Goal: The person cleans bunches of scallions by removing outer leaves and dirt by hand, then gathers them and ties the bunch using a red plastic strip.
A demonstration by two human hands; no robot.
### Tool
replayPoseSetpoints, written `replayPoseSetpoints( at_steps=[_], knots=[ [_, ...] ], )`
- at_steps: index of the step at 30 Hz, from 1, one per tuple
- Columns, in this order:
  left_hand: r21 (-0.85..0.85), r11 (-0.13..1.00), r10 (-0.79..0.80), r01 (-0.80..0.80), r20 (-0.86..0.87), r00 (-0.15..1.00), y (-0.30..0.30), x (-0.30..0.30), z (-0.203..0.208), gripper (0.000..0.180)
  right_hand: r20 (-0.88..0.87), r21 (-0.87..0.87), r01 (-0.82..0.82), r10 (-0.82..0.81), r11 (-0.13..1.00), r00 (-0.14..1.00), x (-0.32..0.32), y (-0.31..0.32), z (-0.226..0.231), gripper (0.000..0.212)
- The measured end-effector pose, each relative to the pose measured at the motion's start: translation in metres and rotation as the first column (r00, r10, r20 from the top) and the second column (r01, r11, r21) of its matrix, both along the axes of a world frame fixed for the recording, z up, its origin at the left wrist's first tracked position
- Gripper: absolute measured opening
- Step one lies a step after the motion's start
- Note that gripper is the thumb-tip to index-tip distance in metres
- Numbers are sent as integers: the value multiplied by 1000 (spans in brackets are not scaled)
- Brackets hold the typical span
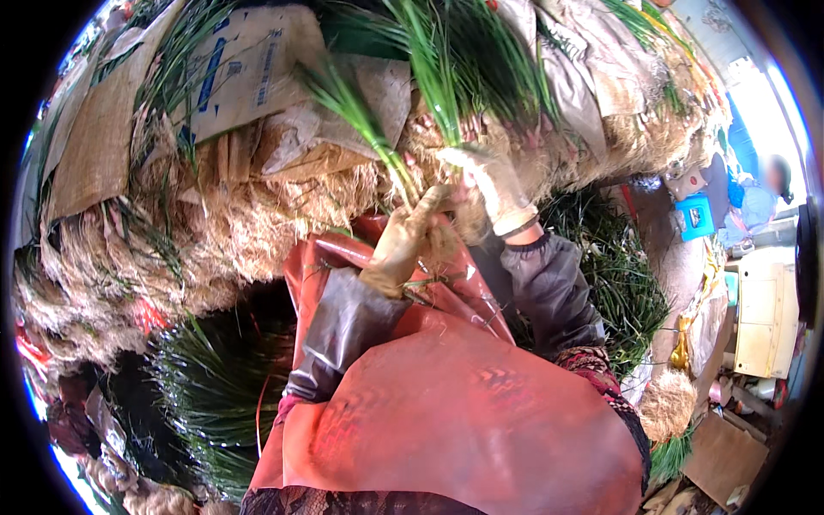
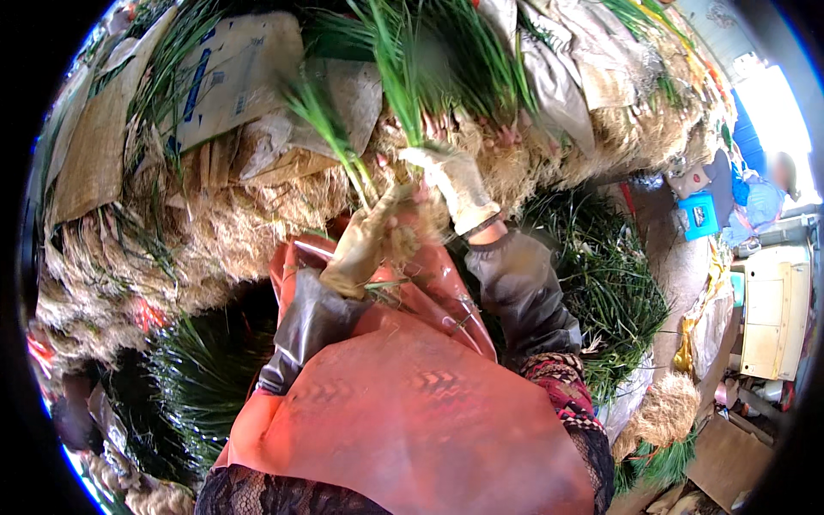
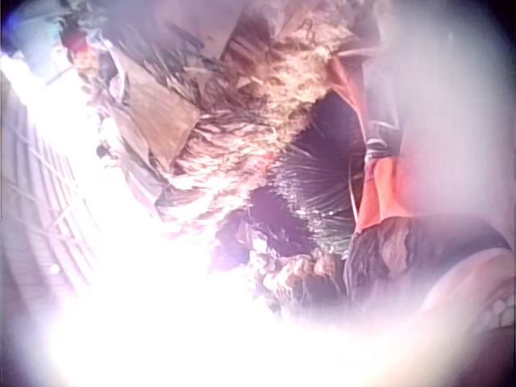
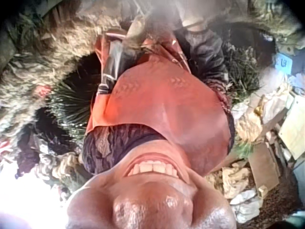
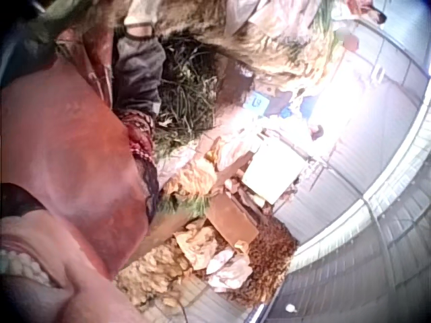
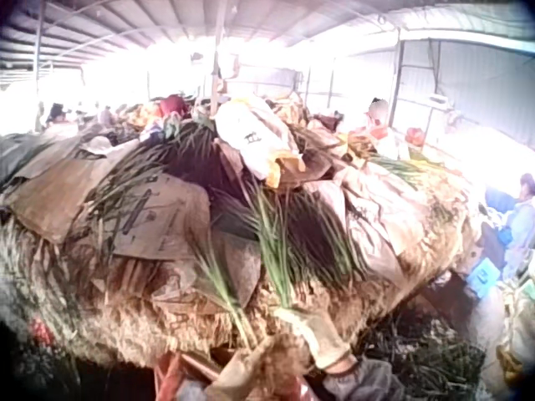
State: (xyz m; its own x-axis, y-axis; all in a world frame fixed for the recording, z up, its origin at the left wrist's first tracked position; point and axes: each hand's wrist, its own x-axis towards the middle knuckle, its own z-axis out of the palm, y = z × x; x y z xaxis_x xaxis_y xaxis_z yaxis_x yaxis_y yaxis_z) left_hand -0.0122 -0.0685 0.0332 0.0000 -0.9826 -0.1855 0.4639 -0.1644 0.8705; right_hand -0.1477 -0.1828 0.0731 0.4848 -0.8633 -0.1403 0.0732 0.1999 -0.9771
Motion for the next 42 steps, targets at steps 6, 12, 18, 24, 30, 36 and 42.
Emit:
replayPoseSetpoints(
  at_steps=[6, 12, 18, 24, 30, 36, 42],
  knots=[
    [137, 973, 216, -188, -240, 946, 12, -2, 17, 22, 55, 149, -25, 16, 989, 998, 12, 27, -25, 25],
    [197, 966, 220, -165, -304, 927, 27, 11, 21, 19, -49, 25, -60, 61, 998, 997, 17, 22, -9, 25],
    [155, 963, 260, -221, -316, 913, 31, 20, -21, 16, 155, -84, -207, 218, 975, 964, 19, 37, -19, 15],
    [352, 930, 276, -102, -491, 826, 30, 8, -8, 12, -297, -398, -85, -41, 914, 954, 21, 41, -53, 20],
    [269, 961, 181, -71, -414, 892, 32, 8, -17, 18, -267, -98, -160, 129, 982, 955, 23, 29, -24, 32],
    [217, 974, 167, -64, -499, 850, 34, 5, -11, 19, -78, 141, -283, 296, 949, 952, 30, 27, -20, 24],
    [170, 984, 37, 52, -478, 878, 31, 20, 5, 17, -285, -674, 157, -449, 722, 847, 37, 37, -43, 10]
  ],
)
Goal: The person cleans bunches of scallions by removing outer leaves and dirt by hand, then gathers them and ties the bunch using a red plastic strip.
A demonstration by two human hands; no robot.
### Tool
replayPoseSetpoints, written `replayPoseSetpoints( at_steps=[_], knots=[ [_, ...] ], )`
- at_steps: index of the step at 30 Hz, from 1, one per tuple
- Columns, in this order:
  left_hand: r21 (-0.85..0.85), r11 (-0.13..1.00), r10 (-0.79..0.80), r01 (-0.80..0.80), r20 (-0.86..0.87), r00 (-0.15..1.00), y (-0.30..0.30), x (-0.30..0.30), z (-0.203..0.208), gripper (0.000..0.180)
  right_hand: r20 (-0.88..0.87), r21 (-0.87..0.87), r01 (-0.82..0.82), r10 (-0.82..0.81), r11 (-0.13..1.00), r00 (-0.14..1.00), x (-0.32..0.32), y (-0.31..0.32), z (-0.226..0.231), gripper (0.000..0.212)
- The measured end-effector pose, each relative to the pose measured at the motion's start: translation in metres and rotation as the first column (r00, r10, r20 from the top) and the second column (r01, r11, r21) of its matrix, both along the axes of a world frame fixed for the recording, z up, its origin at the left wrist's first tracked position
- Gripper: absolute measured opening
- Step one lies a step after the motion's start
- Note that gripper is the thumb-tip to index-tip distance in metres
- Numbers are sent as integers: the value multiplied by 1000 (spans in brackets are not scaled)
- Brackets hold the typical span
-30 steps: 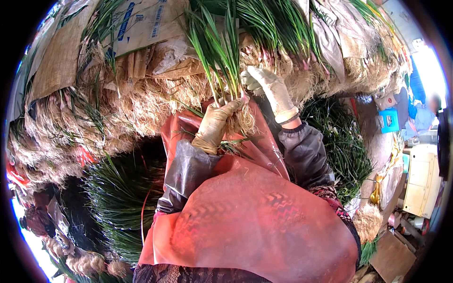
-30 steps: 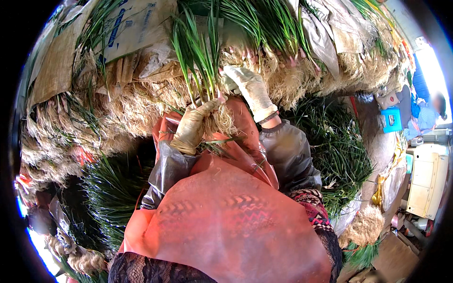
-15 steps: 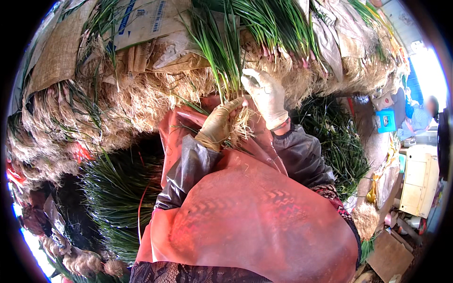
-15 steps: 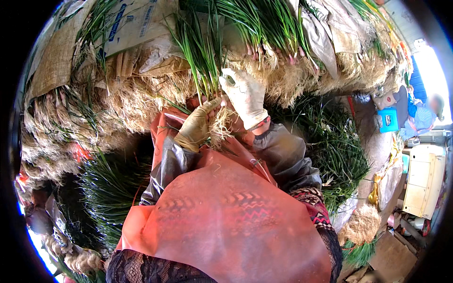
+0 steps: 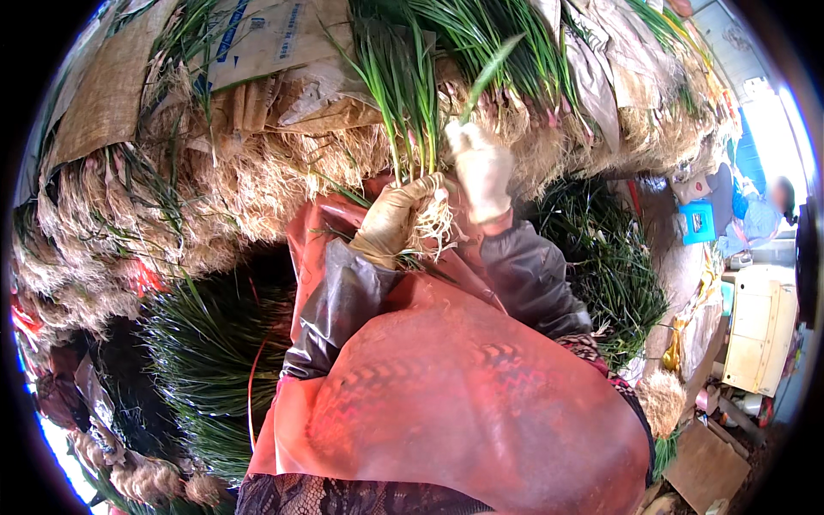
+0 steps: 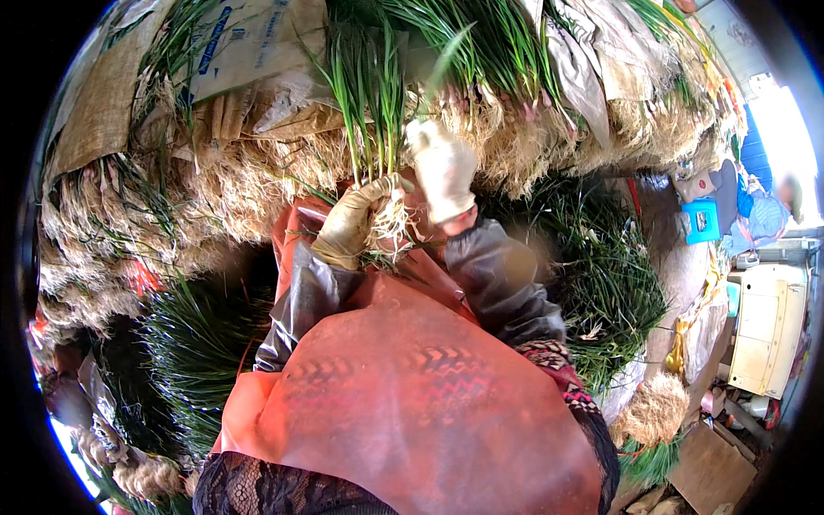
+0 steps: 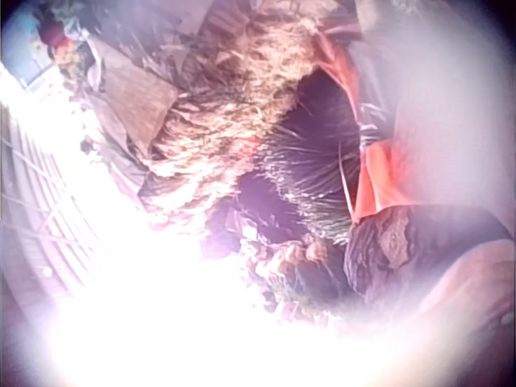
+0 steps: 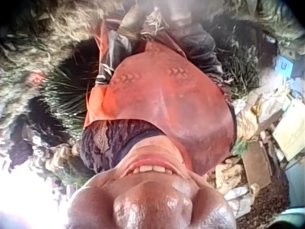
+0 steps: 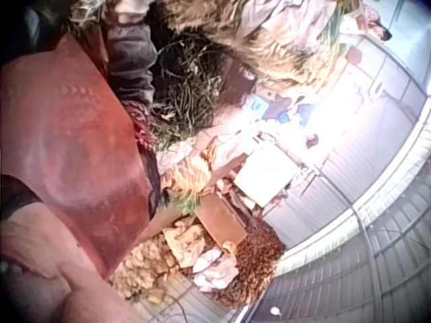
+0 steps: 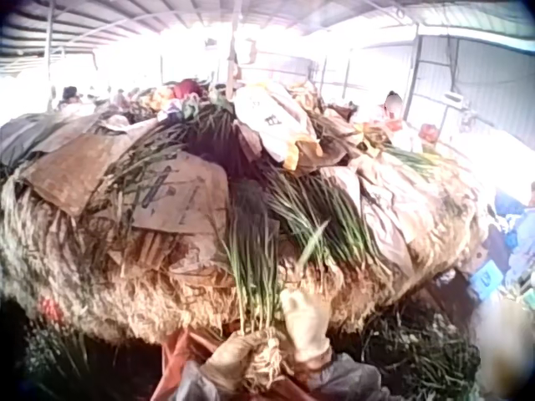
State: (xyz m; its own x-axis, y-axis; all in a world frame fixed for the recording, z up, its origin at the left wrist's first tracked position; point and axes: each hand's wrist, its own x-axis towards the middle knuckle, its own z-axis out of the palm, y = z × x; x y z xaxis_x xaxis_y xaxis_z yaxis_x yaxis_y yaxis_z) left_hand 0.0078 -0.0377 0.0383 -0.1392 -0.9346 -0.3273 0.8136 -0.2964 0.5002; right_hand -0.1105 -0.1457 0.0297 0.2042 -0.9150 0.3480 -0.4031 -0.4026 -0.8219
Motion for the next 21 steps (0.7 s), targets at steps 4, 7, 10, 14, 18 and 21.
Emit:
replayPoseSetpoints(
  at_steps=[4, 7, 10, 14, 18, 21],
  knots=[
    [-42, 997, -57, 61, 76, 995, 11, 0, 0, 28, 590, 626, -329, -154, 706, 793, -38, -40, 2, 15],
    [-104, 990, -101, 96, -40, 994, 10, 2, -20, 29, 795, 565, -773, 60, 290, 604, -36, -24, 0, 21],
    [-118, 990, -93, 81, -101, 991, 11, -4, -23, 30, 558, 641, -577, 209, 506, 803, -16, -12, 1, 21],
    [-102, 993, -73, 66, -68, 995, 13, -2, -20, 27, 138, 210, -453, 432, 867, 891, -7, -9, -3, 19],
    [-68, 997, -42, 44, 19, 999, 13, -3, -16, 24, 504, 611, -611, 347, 504, 791, -15, -14, 6, 29],
    [-95, 995, -39, 39, -5, 999, 12, -2, -18, 23, 459, 595, -555, 321, 581, 828, -13, -7, -5, 25]
  ],
)
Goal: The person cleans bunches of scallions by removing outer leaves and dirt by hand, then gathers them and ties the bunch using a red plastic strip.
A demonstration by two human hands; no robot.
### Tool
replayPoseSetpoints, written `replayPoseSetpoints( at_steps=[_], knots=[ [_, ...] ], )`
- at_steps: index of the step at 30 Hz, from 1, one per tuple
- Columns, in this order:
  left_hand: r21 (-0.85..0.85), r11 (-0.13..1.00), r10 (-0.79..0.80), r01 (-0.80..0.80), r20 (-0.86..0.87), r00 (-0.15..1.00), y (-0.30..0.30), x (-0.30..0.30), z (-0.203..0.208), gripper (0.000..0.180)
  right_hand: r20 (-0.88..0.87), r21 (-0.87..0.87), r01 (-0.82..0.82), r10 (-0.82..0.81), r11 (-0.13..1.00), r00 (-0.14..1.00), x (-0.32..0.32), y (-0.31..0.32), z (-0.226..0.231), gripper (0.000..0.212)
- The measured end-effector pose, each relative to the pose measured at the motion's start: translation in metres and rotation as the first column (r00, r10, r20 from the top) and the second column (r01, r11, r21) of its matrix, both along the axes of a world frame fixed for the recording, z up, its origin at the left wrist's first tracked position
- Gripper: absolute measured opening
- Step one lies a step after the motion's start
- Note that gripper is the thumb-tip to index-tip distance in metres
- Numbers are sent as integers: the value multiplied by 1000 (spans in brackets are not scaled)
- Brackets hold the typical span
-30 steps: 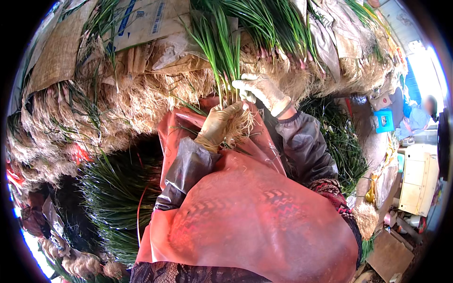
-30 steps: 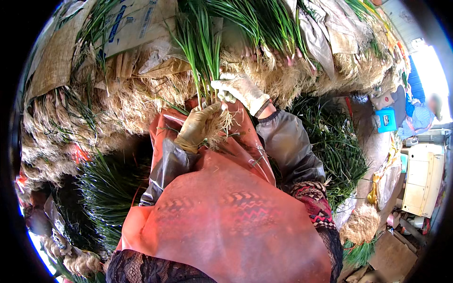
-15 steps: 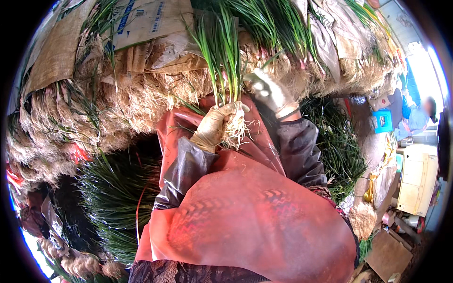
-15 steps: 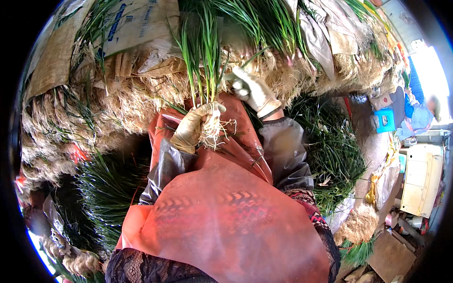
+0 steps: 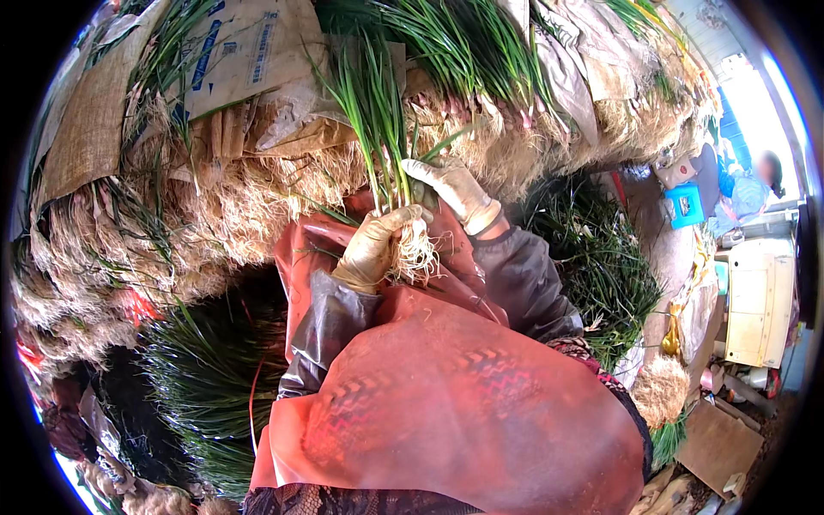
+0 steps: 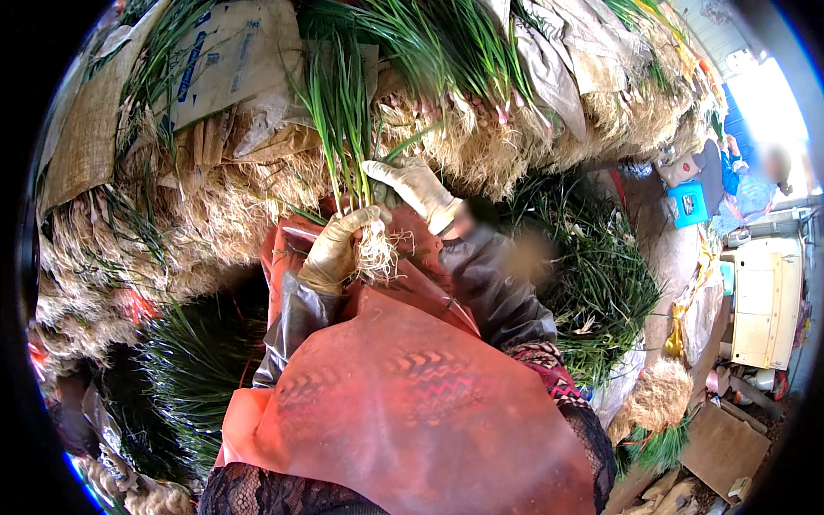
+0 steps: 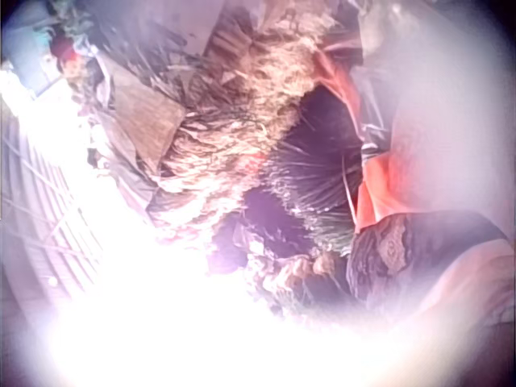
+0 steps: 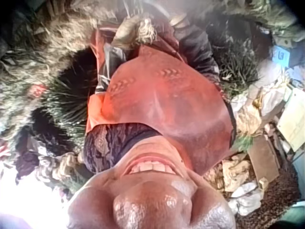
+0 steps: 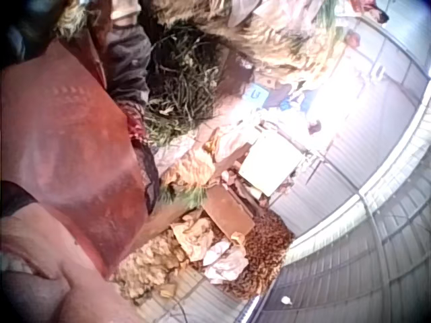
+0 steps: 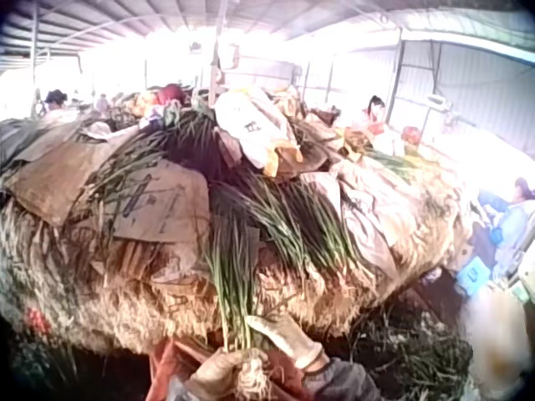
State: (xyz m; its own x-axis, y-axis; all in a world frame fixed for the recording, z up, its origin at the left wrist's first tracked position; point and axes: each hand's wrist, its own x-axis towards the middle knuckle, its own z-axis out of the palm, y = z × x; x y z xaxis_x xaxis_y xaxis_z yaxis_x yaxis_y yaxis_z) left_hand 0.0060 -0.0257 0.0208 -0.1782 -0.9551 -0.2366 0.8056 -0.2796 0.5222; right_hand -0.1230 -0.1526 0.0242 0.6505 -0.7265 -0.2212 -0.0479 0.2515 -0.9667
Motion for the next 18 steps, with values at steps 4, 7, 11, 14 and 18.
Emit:
replayPoseSetpoints(
  at_steps=[4, 7, 11, 14, 18],
  knots=[
    [-9, 998, 63, -63, -27, 998, 1, 3, -4, 22, -222, -900, 23, -503, 436, 836, 12, 23, 11, 12],
    [-196, 980, -36, 42, 35, 999, 17, 0, 30, 22, -214, -848, 219, -690, 483, 692, -9, -18, -12, 17],
    [-183, 982, 47, -37, 49, 998, 24, 17, 48, 20, -654, -537, -651, 223, 537, 723, -79, -24, -48, 37],
    [-95, 995, -5, -13, -188, 982, 17, 11, 23, 28, -662, -744, -447, -639, 497, 392, -35, -44, 46, 52],
    [150, 989, 52, -17, -235, 970, 1, -9, 14, 21, -587, -808, -347, -699, 476, 409, -25, -126, 40, 35]
  ],
)
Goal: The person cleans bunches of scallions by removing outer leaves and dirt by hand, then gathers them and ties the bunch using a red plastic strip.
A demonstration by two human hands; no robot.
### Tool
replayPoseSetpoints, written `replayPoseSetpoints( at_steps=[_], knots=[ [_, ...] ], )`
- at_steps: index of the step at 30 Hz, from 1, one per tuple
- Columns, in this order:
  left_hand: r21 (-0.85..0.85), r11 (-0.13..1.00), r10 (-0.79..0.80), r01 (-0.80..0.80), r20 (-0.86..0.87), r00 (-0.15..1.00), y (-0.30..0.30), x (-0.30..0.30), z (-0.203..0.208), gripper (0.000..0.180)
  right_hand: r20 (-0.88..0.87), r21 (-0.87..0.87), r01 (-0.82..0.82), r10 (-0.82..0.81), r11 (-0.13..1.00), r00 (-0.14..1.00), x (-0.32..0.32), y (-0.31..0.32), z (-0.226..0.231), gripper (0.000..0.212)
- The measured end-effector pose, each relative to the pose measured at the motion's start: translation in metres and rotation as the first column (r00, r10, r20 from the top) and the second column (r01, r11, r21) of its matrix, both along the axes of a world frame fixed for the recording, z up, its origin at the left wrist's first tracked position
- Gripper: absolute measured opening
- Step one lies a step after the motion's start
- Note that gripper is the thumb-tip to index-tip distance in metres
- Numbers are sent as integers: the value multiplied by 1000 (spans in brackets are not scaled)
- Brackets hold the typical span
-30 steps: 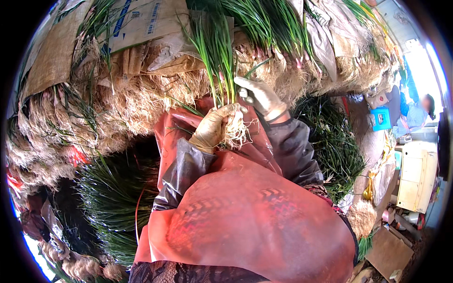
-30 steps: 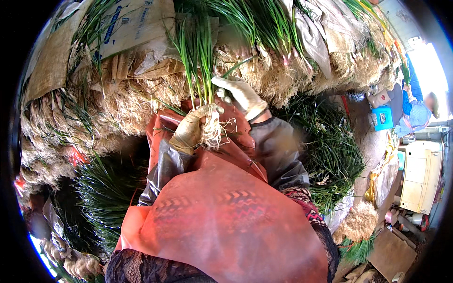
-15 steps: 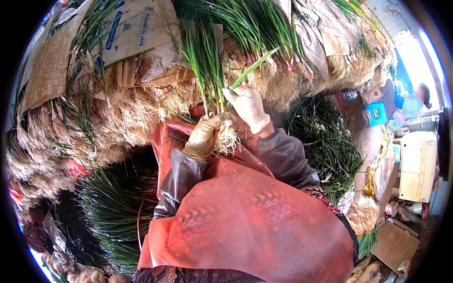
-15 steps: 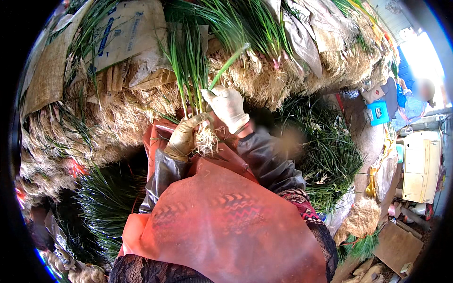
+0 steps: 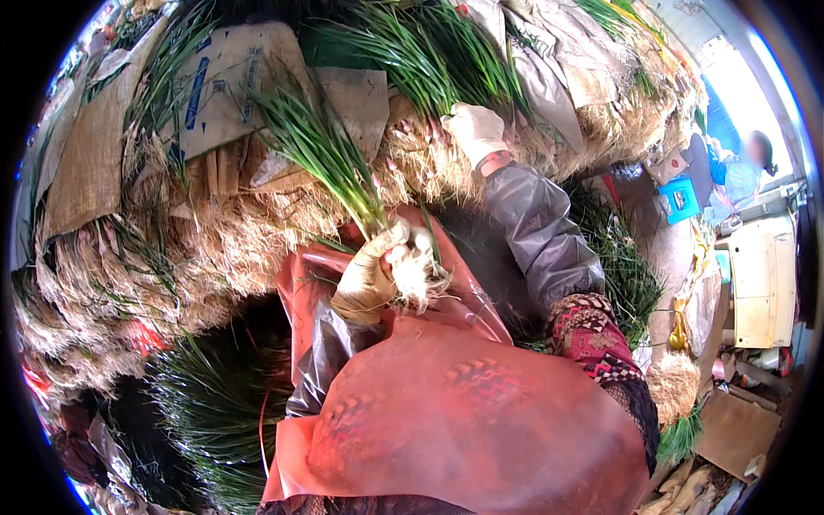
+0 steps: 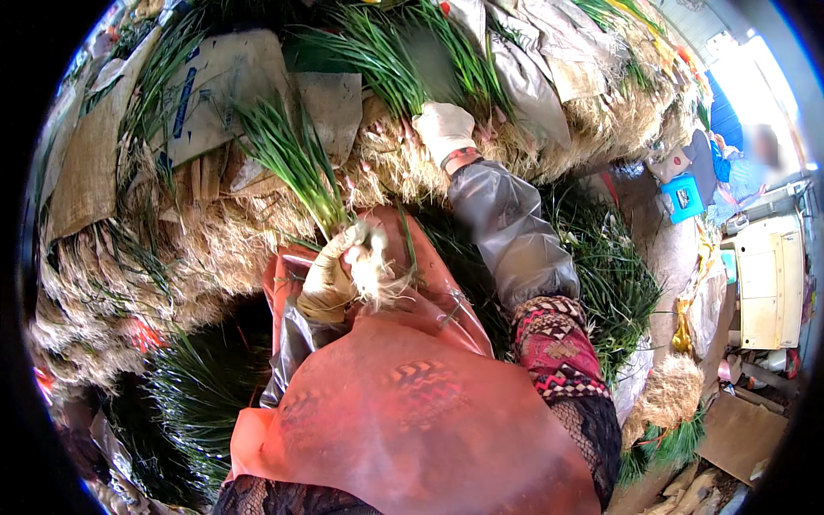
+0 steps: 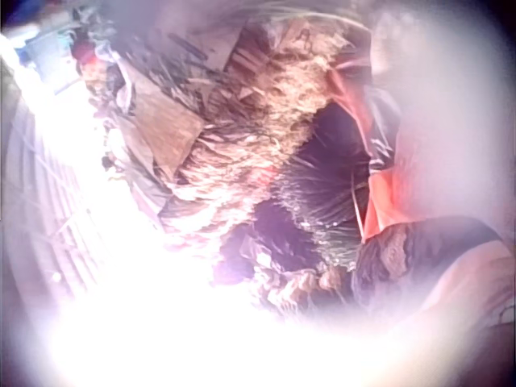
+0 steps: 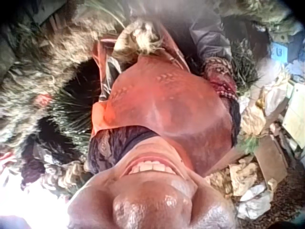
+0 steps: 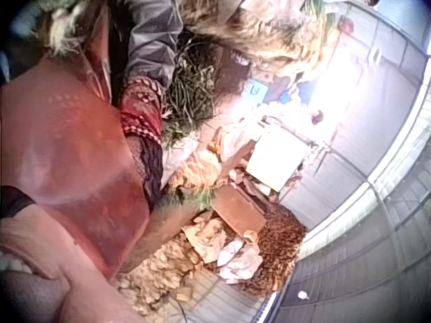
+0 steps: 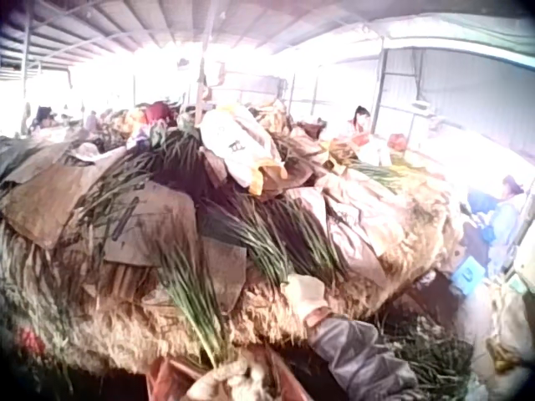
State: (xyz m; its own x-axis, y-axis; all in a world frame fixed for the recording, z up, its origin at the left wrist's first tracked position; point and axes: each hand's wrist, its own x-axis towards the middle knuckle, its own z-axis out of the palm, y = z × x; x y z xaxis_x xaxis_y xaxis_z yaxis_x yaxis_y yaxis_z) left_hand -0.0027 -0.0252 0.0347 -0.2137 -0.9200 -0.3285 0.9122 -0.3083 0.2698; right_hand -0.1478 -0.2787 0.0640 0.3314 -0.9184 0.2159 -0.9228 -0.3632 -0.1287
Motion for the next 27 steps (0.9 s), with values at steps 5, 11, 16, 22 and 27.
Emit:
replayPoseSetpoints(
  at_steps=[5, 11, 16, 22, 27],
  knots=[
    [-270, 944, 231, -191, 123, 965, -5, 21, 25, 15, -79, -53, -258, 254, 965, 964, -45, 74, 19, 28],
    [-142, 976, 194, -166, 215, 957, -27, 24, 17, 26, -66, 149, -236, 247, 960, 967, -62, 81, 26, 34],
    [-204, 973, 164, -112, 259, 952, -41, 10, 12, 29, 169, 579, -85, -17, 811, 986, -28, -30, 39, 23],
    [-280, 959, 69, -52, 48, 996, -49, -7, 11, 37, 850, 477, -724, -51, 498, 525, -13, 34, 64, 27],
    [-113, 985, -101, 130, 239, 966, -45, -22, 19, 32, 767, 43, -569, 337, 822, 546, -7, 87, 8, 22]
  ],
)
